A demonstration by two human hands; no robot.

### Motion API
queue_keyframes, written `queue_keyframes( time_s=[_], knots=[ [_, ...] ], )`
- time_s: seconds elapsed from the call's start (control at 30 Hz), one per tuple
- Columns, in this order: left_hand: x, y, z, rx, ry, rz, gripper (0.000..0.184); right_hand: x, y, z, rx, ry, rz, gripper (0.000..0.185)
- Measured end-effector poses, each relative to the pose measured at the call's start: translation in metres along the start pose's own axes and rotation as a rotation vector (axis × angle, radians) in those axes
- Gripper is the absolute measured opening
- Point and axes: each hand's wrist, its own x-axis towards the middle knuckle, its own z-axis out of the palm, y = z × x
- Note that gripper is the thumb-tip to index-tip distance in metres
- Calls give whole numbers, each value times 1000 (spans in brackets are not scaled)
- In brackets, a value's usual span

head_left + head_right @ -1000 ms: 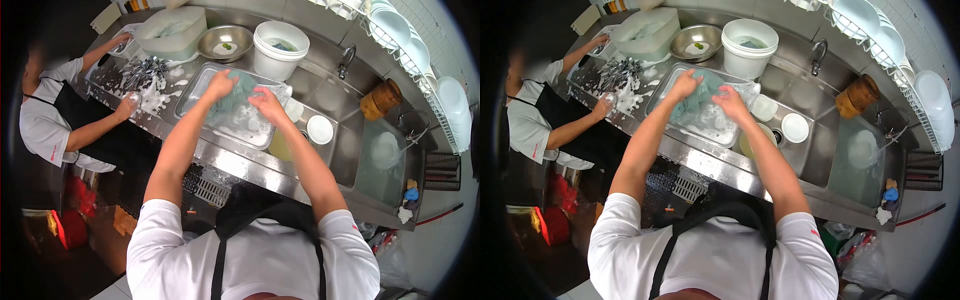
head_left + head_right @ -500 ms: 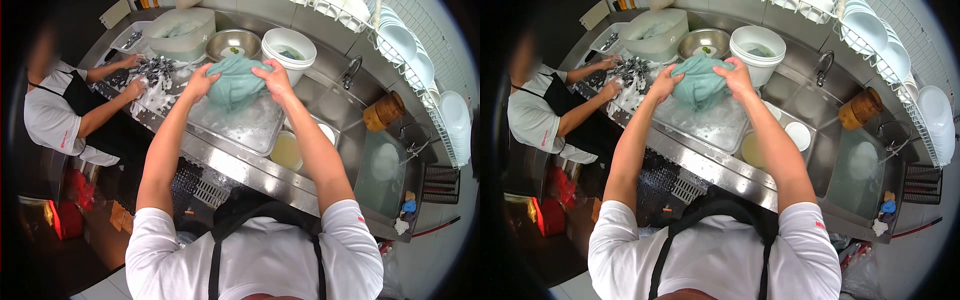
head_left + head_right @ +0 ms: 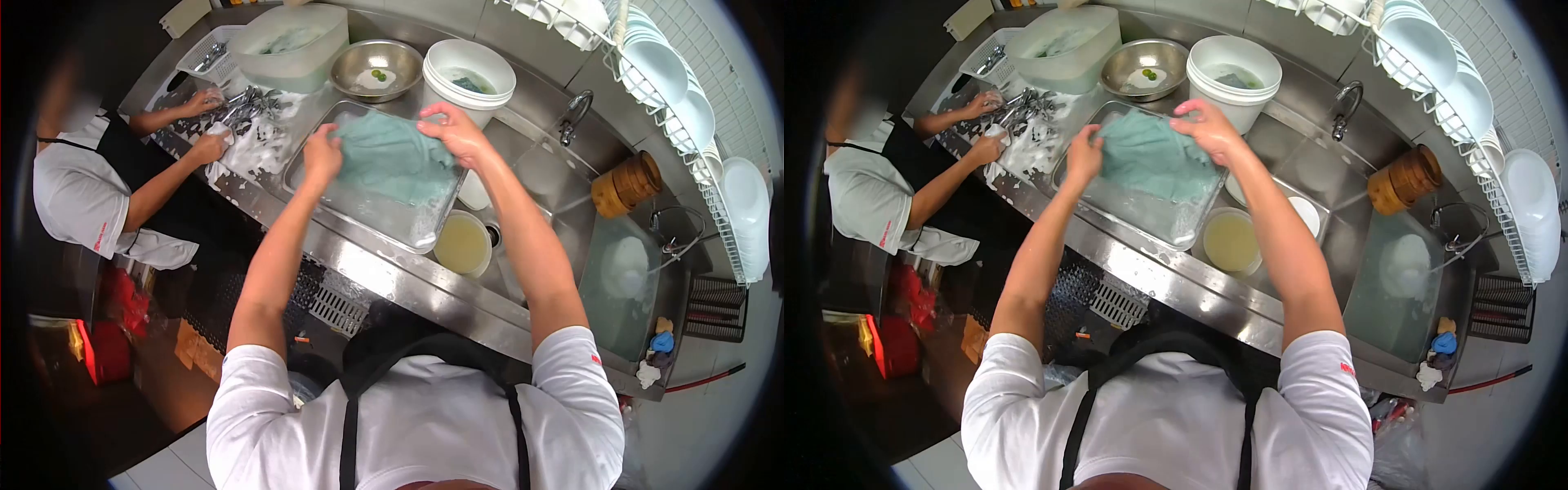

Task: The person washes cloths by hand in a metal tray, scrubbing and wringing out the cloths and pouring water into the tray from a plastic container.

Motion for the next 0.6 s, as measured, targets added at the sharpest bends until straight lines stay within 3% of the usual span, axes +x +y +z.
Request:
queue_keyframes(
  time_s=[0.03, 0.1, 0.23, 0.3, 0.33, 0.37, 0.47, 0.6],
  knots=[
    [-14, 14, 15, 122, 113, 45, 46, -3, -5, 11, 61, -36, 44, 37],
    [-36, 48, 35, -361, -144, 90, 51, -6, -21, 30, 188, -104, 127, 39],
    [-47, 63, 63, -531, -172, -2, 30, 3, -14, 41, 125, -82, 18, 44],
    [-35, 53, 52, -594, -266, -116, 19, -1, -23, 23, 302, -135, 54, 48],
    [-36, 62, 41, -645, -248, -56, 7, -4, -28, 14, 393, -162, 74, 50],
    [-32, 64, 38, -696, -165, -19, 7, -7, -34, 8, 322, -168, 103, 49],
    [-1, 69, 23, -748, 40, 86, 15, -18, -42, 1, 82, -152, 189, 52],
    [42, 111, -32, -534, 235, 156, 31, -21, 5, -11, -309, -69, -6, 59]
  ],
)
